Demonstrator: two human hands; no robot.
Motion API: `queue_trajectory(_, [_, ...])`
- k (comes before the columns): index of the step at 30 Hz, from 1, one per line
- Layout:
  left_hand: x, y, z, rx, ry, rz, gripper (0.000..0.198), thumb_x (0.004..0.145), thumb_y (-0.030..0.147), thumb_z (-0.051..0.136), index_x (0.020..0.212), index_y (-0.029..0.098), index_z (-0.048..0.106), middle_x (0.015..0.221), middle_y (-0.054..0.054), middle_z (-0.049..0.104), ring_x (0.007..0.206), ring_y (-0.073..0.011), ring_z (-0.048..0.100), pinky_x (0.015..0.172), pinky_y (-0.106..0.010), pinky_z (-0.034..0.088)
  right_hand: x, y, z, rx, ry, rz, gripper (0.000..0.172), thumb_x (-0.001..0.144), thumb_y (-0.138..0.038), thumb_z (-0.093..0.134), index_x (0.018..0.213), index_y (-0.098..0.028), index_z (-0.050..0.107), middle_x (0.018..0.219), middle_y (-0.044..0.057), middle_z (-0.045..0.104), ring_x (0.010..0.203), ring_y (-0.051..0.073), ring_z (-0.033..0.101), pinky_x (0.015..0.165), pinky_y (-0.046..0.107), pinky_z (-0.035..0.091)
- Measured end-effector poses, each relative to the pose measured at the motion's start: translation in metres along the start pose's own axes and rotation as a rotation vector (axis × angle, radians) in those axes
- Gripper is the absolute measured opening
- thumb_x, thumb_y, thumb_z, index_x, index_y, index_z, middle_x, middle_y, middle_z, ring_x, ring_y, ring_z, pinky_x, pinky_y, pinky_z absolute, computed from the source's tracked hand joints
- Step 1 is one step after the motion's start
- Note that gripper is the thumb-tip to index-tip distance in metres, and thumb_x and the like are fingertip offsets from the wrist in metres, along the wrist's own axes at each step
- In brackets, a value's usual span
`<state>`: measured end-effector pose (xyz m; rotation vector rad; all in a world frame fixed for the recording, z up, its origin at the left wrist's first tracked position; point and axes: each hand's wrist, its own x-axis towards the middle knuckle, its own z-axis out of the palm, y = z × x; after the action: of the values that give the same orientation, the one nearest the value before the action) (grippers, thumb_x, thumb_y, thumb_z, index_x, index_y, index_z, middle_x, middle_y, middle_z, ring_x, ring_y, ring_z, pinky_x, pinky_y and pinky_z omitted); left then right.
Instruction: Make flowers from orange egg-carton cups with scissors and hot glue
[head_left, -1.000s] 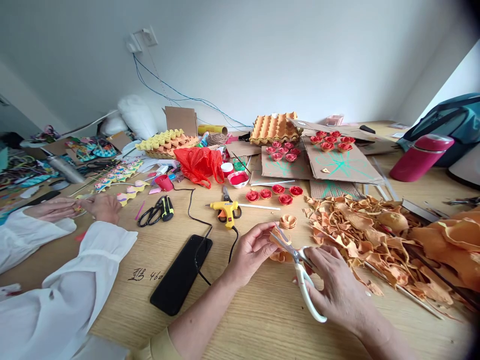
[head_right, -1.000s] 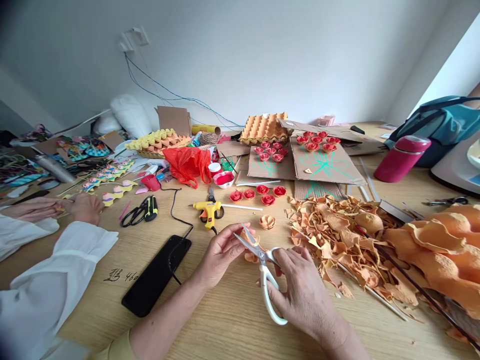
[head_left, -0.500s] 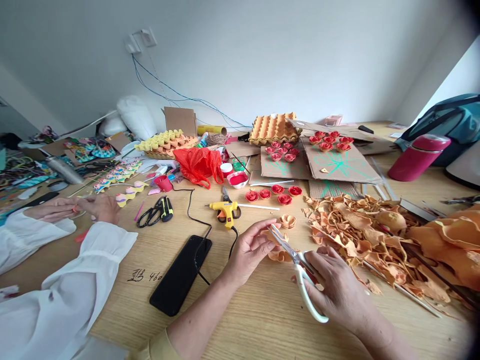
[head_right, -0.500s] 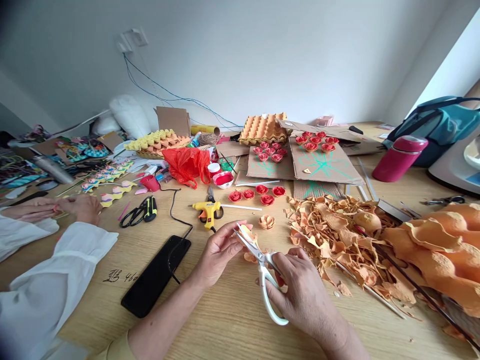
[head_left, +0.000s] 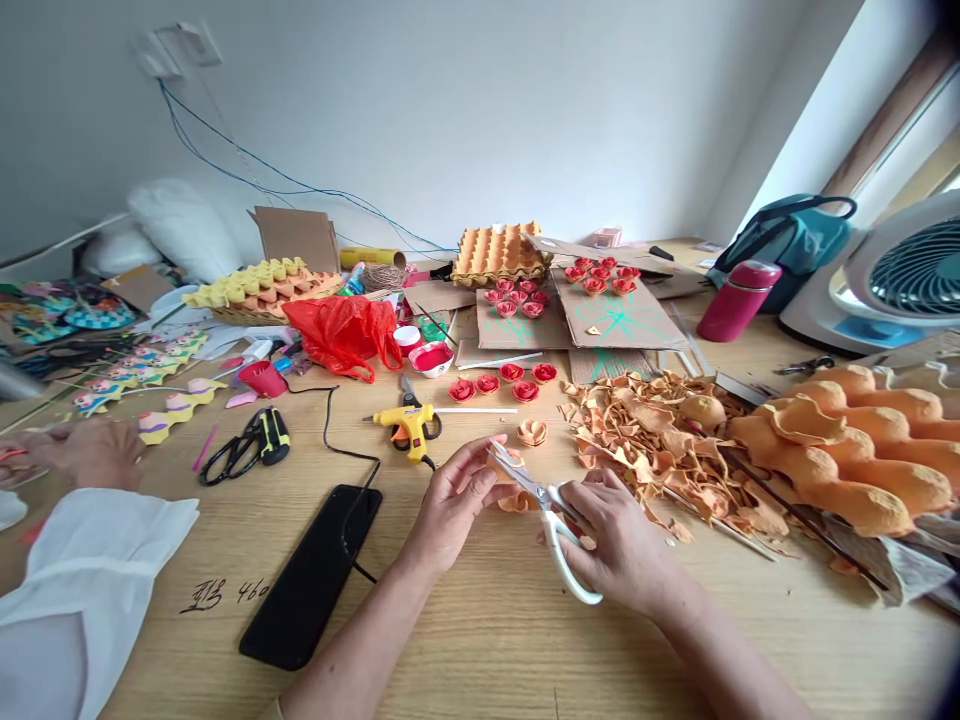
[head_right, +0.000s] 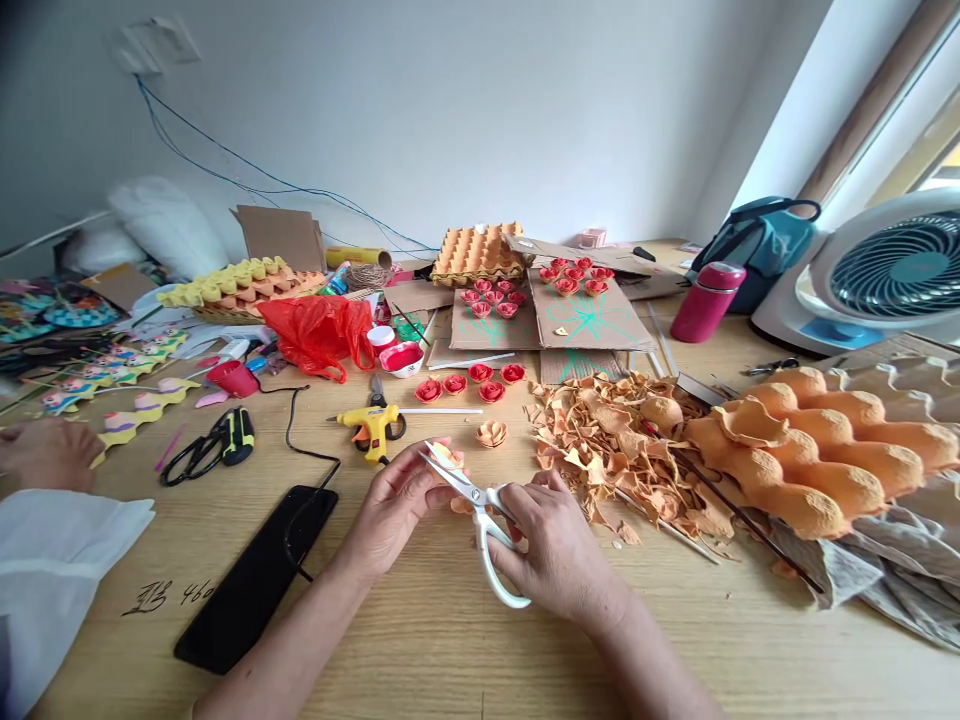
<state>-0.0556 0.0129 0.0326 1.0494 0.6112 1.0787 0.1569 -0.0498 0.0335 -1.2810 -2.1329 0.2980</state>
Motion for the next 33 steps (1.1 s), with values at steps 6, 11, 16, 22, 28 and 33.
queue_trajectory(6, [0.001, -0.002, -0.004, 0.071, -0.028, 0.019, 0.036, 0.092, 0.032, 0.07, 0.127, 0.023, 0.067, 0.122, -0.009, 0.071, 0.105, -0.0225, 0.071, 0.092, -0.036, 0.059, 0.0, 0.0, -0.001, 0.007, -0.019, 0.007, 0.026, 0.094, -0.03, 0.058, 0.077, -0.024, 0.039, 0.068, -0.005, 0.052, 0.063, 0.015, 0.049, 0.079, 0.035, 0.036])
queue_trajectory(11, [0.001, 0.001, 0.003, 0.105, 0.005, 0.056, 0.037, 0.088, 0.034, 0.075, 0.122, 0.022, 0.069, 0.113, -0.007, 0.073, 0.102, -0.0216, 0.071, 0.088, -0.033, 0.06, -0.001, 0.002, 0.0, -0.022, -0.031, -0.007, 0.021, 0.094, -0.03, 0.059, 0.083, -0.023, 0.043, 0.074, -0.003, 0.054, 0.068, 0.017, 0.052, 0.082, 0.037, 0.036])
queue_trajectory(16, [0.0, 0.003, 0.007, 0.168, -0.016, 0.093, 0.038, 0.085, 0.032, 0.077, 0.12, 0.02, 0.067, 0.109, -0.008, 0.076, 0.1, -0.0224, 0.074, 0.089, -0.033, 0.06, 0.0, 0.003, -0.001, -0.045, 0.008, -0.039, 0.018, 0.09, -0.025, 0.062, 0.085, -0.023, 0.045, 0.077, -0.002, 0.056, 0.07, 0.018, 0.052, 0.083, 0.038, 0.037])
queue_trajectory(22, [0.0, 0.0, 0.006, 0.211, -0.006, 0.124, 0.036, 0.084, 0.026, 0.079, 0.117, 0.02, 0.067, 0.113, -0.008, 0.076, 0.105, -0.0217, 0.074, 0.097, -0.033, 0.057, 0.0, 0.002, -0.002, -0.086, 0.012, -0.022, 0.018, 0.089, -0.026, 0.062, 0.086, -0.023, 0.044, 0.079, -0.001, 0.058, 0.072, 0.019, 0.056, 0.086, 0.04, 0.038])
queue_trajectory(28, [-0.001, 0.001, 0.008, 0.212, -0.003, 0.139, 0.037, 0.082, 0.027, 0.08, 0.116, 0.02, 0.067, 0.109, -0.008, 0.077, 0.103, -0.0217, 0.074, 0.096, -0.034, 0.058, 0.0, 0.003, -0.002, -0.087, 0.008, -0.038, 0.022, 0.088, -0.025, 0.062, 0.085, -0.025, 0.041, 0.076, -0.001, 0.056, 0.071, 0.02, 0.054, 0.084, 0.041, 0.038])
queue_trajectory(33, [-0.004, 0.002, 0.008, 0.187, -0.022, 0.126, 0.036, 0.084, 0.027, 0.078, 0.117, 0.021, 0.065, 0.108, -0.008, 0.077, 0.1, -0.0224, 0.075, 0.093, -0.035, 0.059, -0.003, 0.006, 0.0, -0.042, -0.011, -0.053, 0.026, 0.088, -0.023, 0.063, 0.082, -0.025, 0.037, 0.072, -0.004, 0.052, 0.067, 0.018, 0.051, 0.084, 0.04, 0.038])
